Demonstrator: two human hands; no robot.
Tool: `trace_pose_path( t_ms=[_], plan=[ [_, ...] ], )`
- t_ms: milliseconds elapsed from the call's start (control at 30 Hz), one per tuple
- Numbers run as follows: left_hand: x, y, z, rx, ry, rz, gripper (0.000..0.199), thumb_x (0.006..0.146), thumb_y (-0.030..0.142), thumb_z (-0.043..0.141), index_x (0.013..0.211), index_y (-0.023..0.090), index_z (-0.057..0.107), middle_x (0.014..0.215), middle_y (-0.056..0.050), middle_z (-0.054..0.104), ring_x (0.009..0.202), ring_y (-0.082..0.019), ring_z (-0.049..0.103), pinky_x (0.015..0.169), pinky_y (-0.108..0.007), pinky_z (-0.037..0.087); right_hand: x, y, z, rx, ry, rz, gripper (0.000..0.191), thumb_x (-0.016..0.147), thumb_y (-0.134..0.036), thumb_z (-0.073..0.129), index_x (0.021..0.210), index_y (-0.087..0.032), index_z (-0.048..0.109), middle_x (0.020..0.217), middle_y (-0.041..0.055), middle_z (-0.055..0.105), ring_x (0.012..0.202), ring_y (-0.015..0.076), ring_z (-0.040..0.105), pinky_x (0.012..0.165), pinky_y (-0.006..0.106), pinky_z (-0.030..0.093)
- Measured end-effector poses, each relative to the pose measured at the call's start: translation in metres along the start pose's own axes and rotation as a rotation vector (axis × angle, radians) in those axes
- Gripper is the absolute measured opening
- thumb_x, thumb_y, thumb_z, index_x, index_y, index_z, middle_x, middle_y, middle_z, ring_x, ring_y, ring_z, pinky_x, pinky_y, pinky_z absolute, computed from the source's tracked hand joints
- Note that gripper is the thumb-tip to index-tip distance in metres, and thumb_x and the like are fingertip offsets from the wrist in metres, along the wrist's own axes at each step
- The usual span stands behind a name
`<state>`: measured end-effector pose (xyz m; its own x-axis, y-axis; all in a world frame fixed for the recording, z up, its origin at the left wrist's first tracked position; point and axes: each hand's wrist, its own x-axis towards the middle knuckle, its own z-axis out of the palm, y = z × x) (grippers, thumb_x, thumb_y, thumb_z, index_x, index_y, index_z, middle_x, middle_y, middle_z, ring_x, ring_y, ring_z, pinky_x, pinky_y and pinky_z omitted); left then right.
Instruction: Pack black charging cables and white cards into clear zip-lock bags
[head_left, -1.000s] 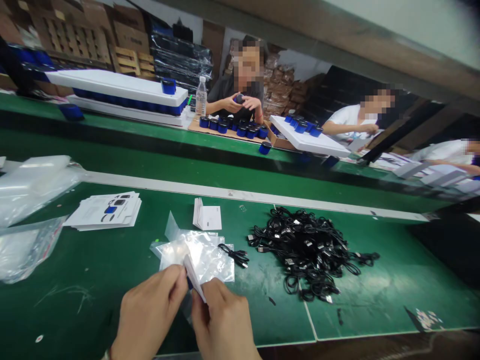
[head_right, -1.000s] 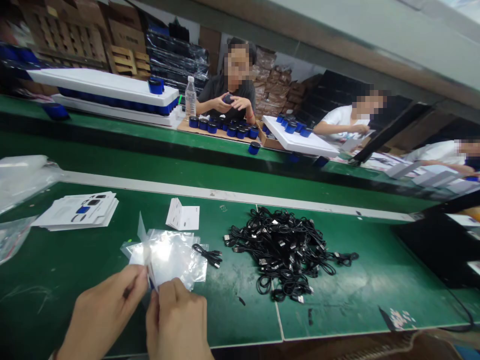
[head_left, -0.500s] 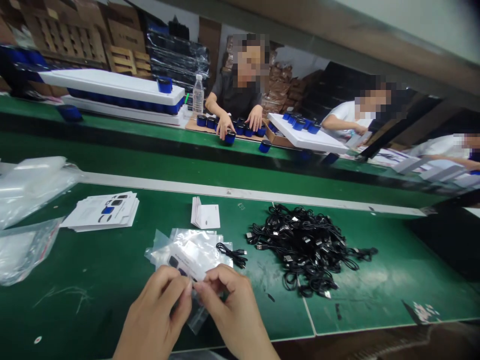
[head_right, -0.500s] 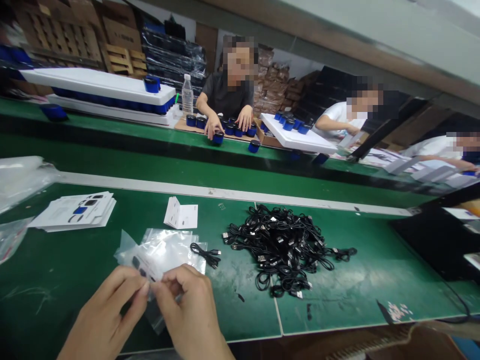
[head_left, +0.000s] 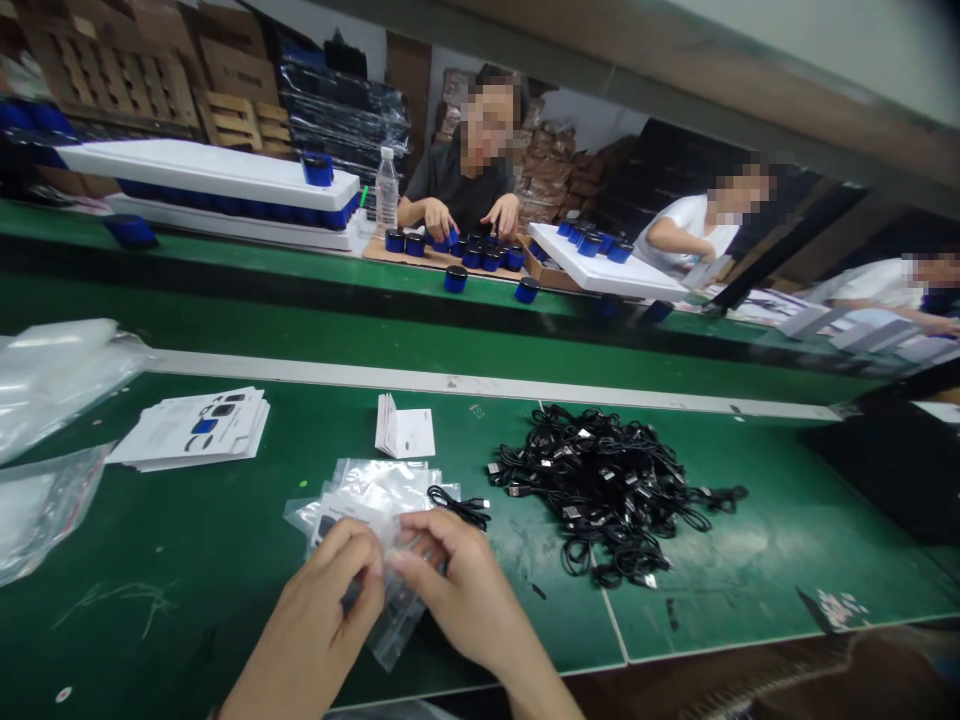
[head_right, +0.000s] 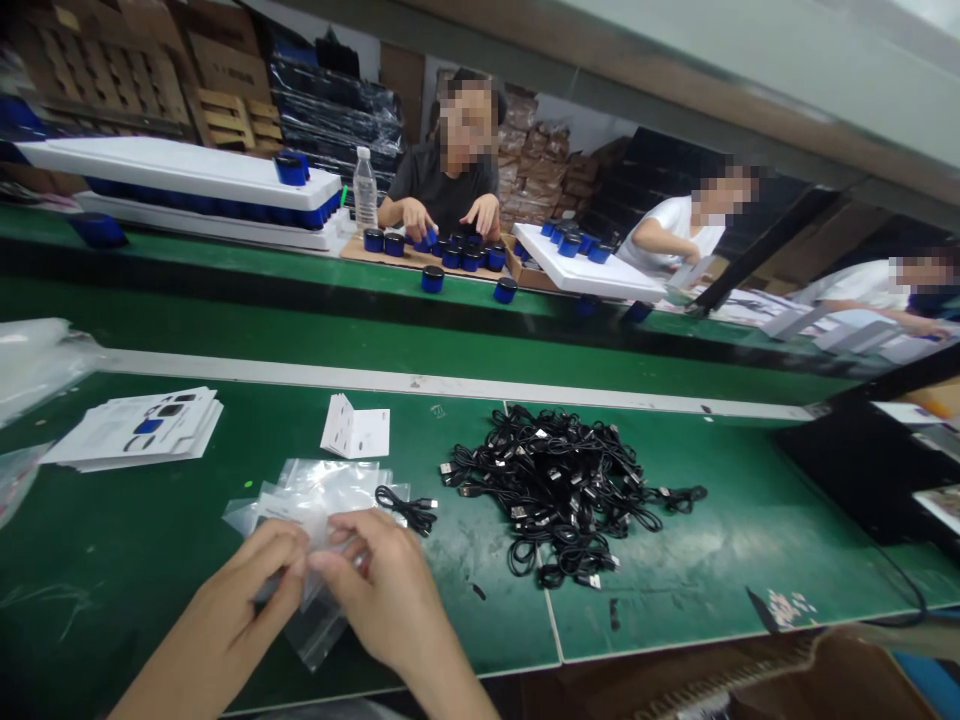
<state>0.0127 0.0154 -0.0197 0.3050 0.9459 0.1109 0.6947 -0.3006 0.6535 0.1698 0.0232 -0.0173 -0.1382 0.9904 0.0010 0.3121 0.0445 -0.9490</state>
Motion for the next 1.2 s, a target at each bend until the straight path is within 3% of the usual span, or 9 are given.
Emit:
trace_pose_path(
  t_ms=[100,200,300,433,633,767,900,1067,1200],
  plan=[
    [0.009,-0.005,0.005,-0.005,-0.064,-0.064,0.025,0.093,0.028,0.031,0.073,0.024,0.046,0.081,0.0,0.055,0.07,-0.014,0.059,0.064,-0.025,0.05,0.001,0.01,-0.025,-0.538,0.193,-0.137,0.031,0.078,-0.014,0.066,0.109,-0.017,0.064,0.111,0.0141,0.061,0.106,0.0287,0.054,0.088,0.045,0.046],
    [0.014,-0.008,0.011,-0.009,-0.067,-0.07,0.025,0.092,0.026,0.031,0.073,0.024,0.047,0.08,0.0,0.055,0.068,-0.015,0.059,0.064,-0.027,0.05,0.004,0.023,-0.034,-0.814,0.257,-0.186,0.013,0.08,-0.007,0.061,0.09,-0.013,0.067,0.115,0.0185,0.061,0.121,0.0374,0.044,0.094,0.057,0.038],
    [0.014,-0.009,0.014,-0.008,-0.053,-0.075,0.024,0.092,0.026,0.033,0.074,0.024,0.048,0.08,-0.001,0.056,0.068,-0.016,0.059,0.064,-0.028,0.05,-0.001,0.021,-0.029,-0.652,0.223,-0.171,0.012,0.086,-0.008,0.053,0.089,-0.014,0.064,0.096,0.0115,0.068,0.104,0.0282,0.058,0.091,0.045,0.043],
    [0.013,-0.011,0.014,-0.014,-0.029,-0.068,0.02,0.09,0.024,0.035,0.081,0.023,0.052,0.087,-0.003,0.059,0.077,-0.017,0.063,0.069,-0.029,0.052,-0.015,0.004,-0.015,-0.303,-0.014,-0.1,0.015,0.091,-0.016,0.05,0.096,-0.021,0.063,0.083,0.0006,0.065,0.075,0.0146,0.063,0.068,0.022,0.047],
    [0.013,-0.011,0.013,-0.031,0.023,-0.062,0.023,0.092,0.029,0.035,0.084,0.023,0.056,0.099,-0.005,0.062,0.09,-0.018,0.064,0.076,-0.029,0.053,-0.023,-0.002,-0.011,-0.645,0.043,-0.12,0.022,0.089,-0.017,0.047,0.1,-0.021,0.066,0.08,0.0061,0.06,0.073,0.0226,0.06,0.064,0.03,0.045],
    [0.012,-0.01,0.016,-0.044,0.055,-0.044,0.021,0.089,0.027,0.039,0.085,0.023,0.059,0.097,-0.004,0.062,0.087,-0.018,0.065,0.073,-0.028,0.054,-0.027,-0.015,-0.016,-0.404,0.077,-0.144,0.022,0.088,-0.019,0.048,0.102,-0.02,0.065,0.081,0.005,0.062,0.074,0.0201,0.06,0.063,0.028,0.045],
    [0.009,-0.013,0.02,-0.061,0.071,-0.034,0.021,0.084,0.021,0.039,0.088,0.023,0.06,0.095,-0.004,0.063,0.085,-0.017,0.066,0.073,-0.028,0.055,-0.023,-0.018,-0.013,-0.024,-0.033,0.014,0.021,0.088,-0.02,0.051,0.098,-0.021,0.069,0.08,0.0013,0.066,0.074,0.0153,0.064,0.064,0.021,0.047],
    [0.007,-0.018,0.021,-0.076,0.08,-0.095,0.023,0.086,0.024,0.04,0.096,0.021,0.06,0.105,-0.007,0.064,0.098,-0.02,0.065,0.08,-0.031,0.055,-0.016,0.003,-0.004,-0.156,-0.019,0.066,0.026,0.089,-0.019,0.05,0.106,-0.018,0.069,0.088,0.0063,0.068,0.084,0.0192,0.065,0.079,0.029,0.048],
    [0.006,-0.017,0.019,-0.097,0.078,-0.144,0.024,0.09,0.029,0.038,0.085,0.022,0.061,0.112,-0.007,0.064,0.093,-0.018,0.066,0.075,-0.029,0.056,-0.016,0.007,-0.004,-0.267,-0.014,0.027,0.028,0.09,-0.015,0.046,0.108,-0.017,0.068,0.092,0.008,0.068,0.088,0.0207,0.065,0.081,0.031,0.049]
  ],
)
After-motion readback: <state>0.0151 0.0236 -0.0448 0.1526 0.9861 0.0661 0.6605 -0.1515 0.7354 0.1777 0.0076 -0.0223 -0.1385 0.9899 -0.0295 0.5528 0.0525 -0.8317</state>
